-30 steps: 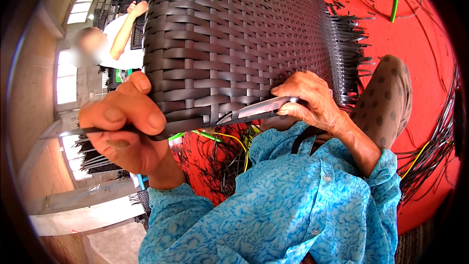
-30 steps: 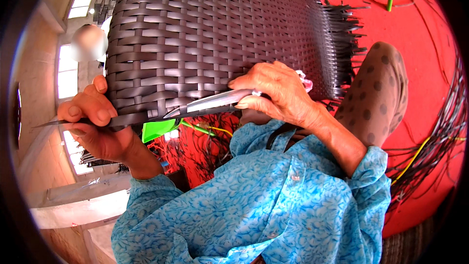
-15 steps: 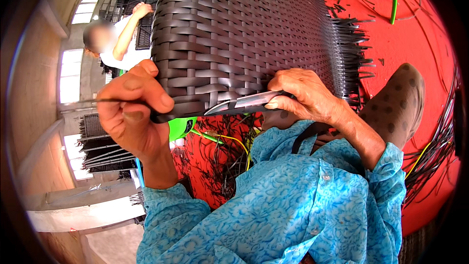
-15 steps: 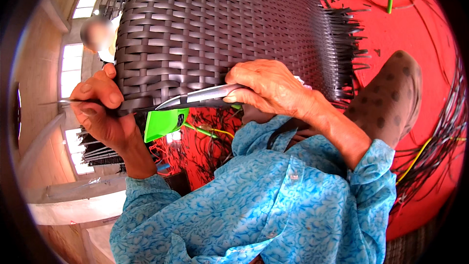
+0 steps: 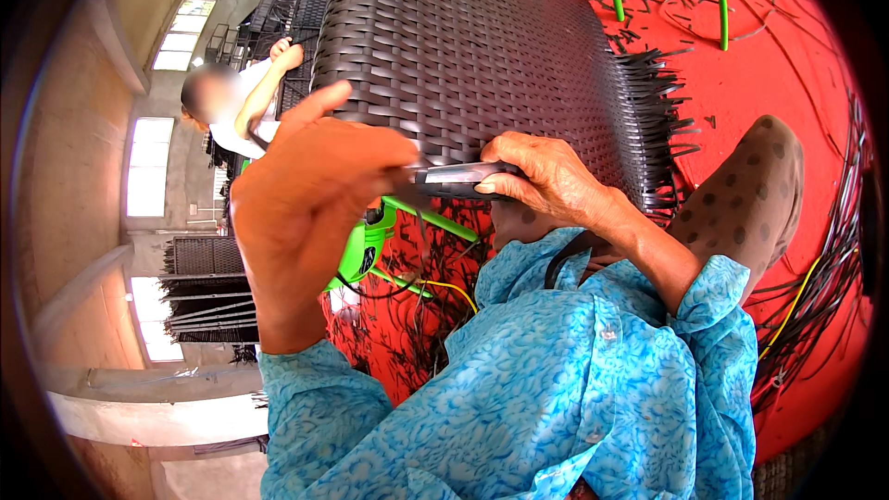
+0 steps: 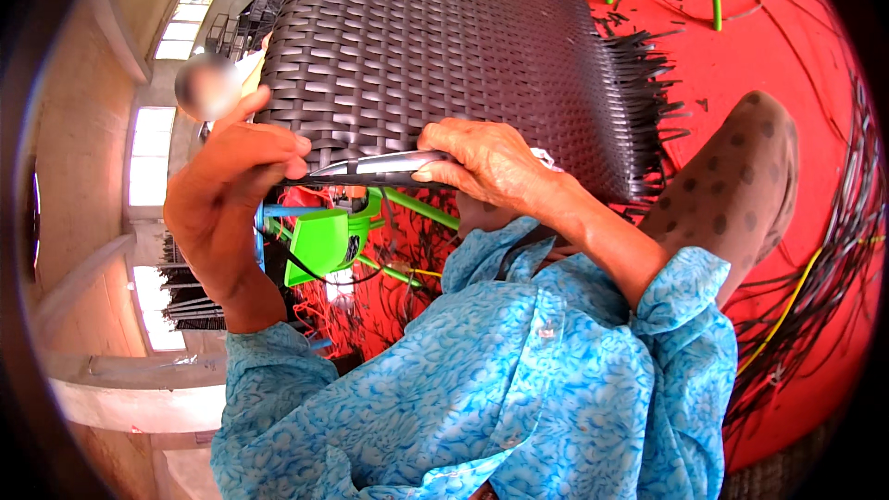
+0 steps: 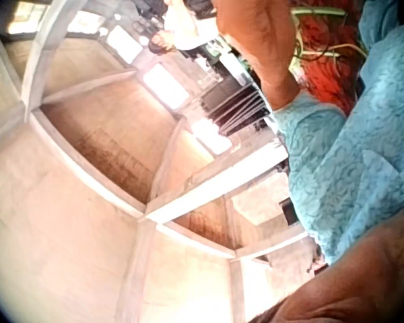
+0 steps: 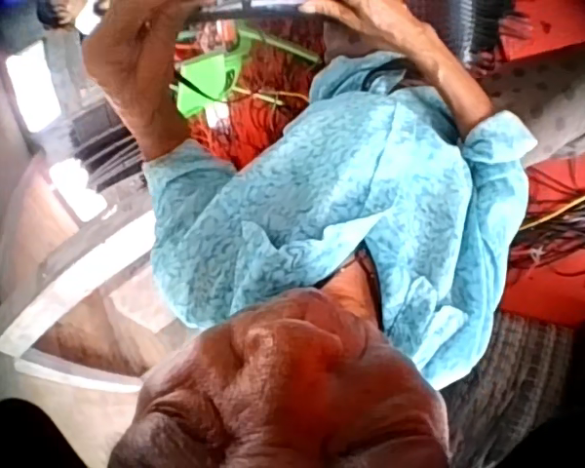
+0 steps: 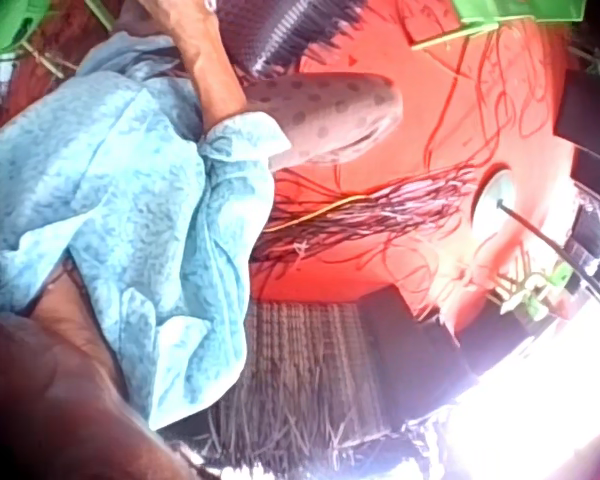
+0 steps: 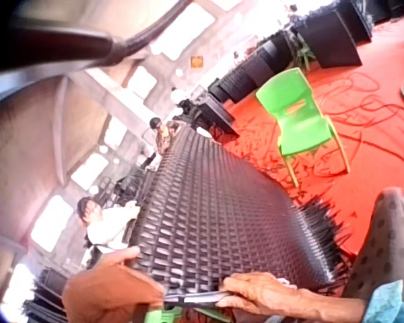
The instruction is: The person weaves black synthetic strips into the edges of a woven panel using a thin metal tool to guide the strips through the existing weave.
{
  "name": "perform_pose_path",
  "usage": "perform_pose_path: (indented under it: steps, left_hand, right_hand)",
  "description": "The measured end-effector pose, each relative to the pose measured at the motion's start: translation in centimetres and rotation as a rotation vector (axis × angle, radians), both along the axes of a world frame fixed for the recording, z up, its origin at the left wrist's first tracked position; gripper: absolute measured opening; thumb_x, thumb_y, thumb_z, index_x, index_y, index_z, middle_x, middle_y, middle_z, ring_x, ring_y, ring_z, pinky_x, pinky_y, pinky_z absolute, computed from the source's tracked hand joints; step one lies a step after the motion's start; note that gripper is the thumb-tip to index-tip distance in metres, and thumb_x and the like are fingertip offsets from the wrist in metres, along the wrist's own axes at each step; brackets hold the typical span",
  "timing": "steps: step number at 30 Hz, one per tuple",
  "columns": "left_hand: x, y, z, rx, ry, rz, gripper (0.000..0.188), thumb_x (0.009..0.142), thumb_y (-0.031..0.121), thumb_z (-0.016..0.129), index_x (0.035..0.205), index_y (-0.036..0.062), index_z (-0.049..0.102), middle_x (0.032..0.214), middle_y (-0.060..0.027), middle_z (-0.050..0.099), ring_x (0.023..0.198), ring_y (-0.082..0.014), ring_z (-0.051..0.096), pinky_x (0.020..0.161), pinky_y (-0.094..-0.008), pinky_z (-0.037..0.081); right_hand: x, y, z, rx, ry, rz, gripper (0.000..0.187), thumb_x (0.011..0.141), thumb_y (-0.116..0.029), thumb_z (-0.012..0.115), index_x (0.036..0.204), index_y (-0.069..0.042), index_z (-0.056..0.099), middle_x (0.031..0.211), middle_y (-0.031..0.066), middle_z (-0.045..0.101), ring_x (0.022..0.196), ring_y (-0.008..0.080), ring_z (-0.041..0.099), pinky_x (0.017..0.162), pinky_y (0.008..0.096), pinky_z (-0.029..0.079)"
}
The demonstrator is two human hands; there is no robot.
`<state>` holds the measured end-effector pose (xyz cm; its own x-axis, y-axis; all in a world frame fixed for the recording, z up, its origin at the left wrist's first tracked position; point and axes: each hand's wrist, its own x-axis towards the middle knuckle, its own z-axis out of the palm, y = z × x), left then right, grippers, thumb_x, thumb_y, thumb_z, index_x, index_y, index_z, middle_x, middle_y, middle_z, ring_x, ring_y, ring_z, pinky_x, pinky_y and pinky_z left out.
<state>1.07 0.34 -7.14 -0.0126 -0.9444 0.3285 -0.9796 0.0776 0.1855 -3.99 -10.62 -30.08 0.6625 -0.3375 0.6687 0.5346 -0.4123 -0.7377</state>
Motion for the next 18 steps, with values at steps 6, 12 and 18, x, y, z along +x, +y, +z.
perform_pose_path:
  steps: [6,12,18]
  left_hand:
    - [-5.4,-2.9,-2.9,0.151,-0.145,-0.467,0.009,0.077,0.007,0.06,0.081,0.0017,0.066,0.075,-0.0086,0.063,0.07,-0.0244,0.06,0.074,-0.0339,0.049]
    - [-2.4,0.2,-0.6,0.319,0.475,0.275,0.008,0.081,0.004,0.065,0.087,-0.0009,0.065,0.069,-0.0008,0.062,0.061,-0.0041,0.054,0.051,-0.0199,0.041]
    - [-1.0,2.4,-0.2,0.219,-0.21,0.381,0.008,0.078,0.008,0.067,0.078,0.0034,0.06,0.064,-0.0065,0.057,0.05,-0.0133,0.052,0.048,-0.0248,0.04]
  right_hand:
    - [-1.0,0.7,-0.2,0.164,-0.211,0.098,0.023,0.084,-0.028,0.061,0.095,-0.009,0.053,0.086,0.013,0.057,0.083,0.0358,0.057,0.068,0.0432,0.045]
    - [-0.5,1.2,-0.2,0.203,0.002,0.04,0.026,0.084,-0.033,0.062,0.093,-0.009,0.056,0.082,0.012,0.059,0.079,0.0313,0.059,0.066,0.0389,0.046]
    - [-0.6,1.2,-0.2,0.241,0.001,-0.02,0.028,0.085,-0.035,0.062,0.091,-0.009,0.056,0.08,0.0126,0.06,0.073,0.031,0.059,0.063,0.0389,0.045]
